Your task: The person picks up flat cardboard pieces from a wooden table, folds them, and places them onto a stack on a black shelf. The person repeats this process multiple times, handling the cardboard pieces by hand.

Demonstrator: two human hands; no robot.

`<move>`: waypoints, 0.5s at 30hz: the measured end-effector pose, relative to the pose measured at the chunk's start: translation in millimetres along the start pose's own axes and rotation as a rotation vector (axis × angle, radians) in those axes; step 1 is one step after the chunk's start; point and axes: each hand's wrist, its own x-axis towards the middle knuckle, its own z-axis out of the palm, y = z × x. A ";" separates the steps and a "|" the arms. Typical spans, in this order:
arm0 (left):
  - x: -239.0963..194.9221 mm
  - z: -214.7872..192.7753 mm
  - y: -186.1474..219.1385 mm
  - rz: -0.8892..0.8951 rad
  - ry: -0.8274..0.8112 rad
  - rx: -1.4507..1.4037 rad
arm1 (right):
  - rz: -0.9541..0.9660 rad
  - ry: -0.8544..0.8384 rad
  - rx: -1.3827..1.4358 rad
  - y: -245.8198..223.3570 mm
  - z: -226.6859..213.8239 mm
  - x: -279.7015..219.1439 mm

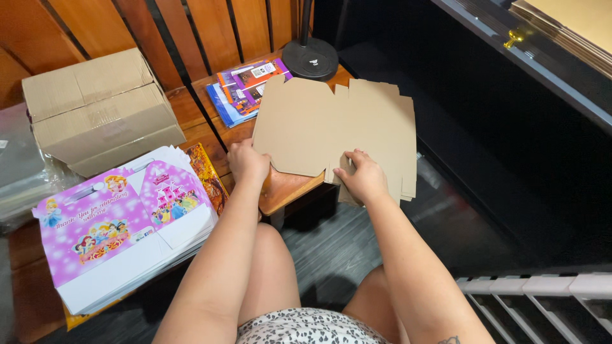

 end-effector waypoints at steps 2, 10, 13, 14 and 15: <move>3.1 2.8 -3.0 -0.009 -0.010 0.003 | 0.001 0.001 0.003 2.5 2.7 1.9; -9.0 -20.8 10.9 -0.035 -0.071 -0.079 | 0.012 -0.006 0.001 0.4 0.2 0.4; -6.0 -20.4 11.1 -0.036 -0.046 -0.124 | 0.017 -0.013 -0.004 1.8 1.8 2.5; -5.1 -22.1 12.3 -0.036 -0.018 -0.171 | 0.019 -0.014 -0.006 2.4 2.8 3.1; -4.3 -23.8 13.5 -0.035 0.010 -0.219 | 0.021 -0.015 -0.007 3.0 3.9 3.7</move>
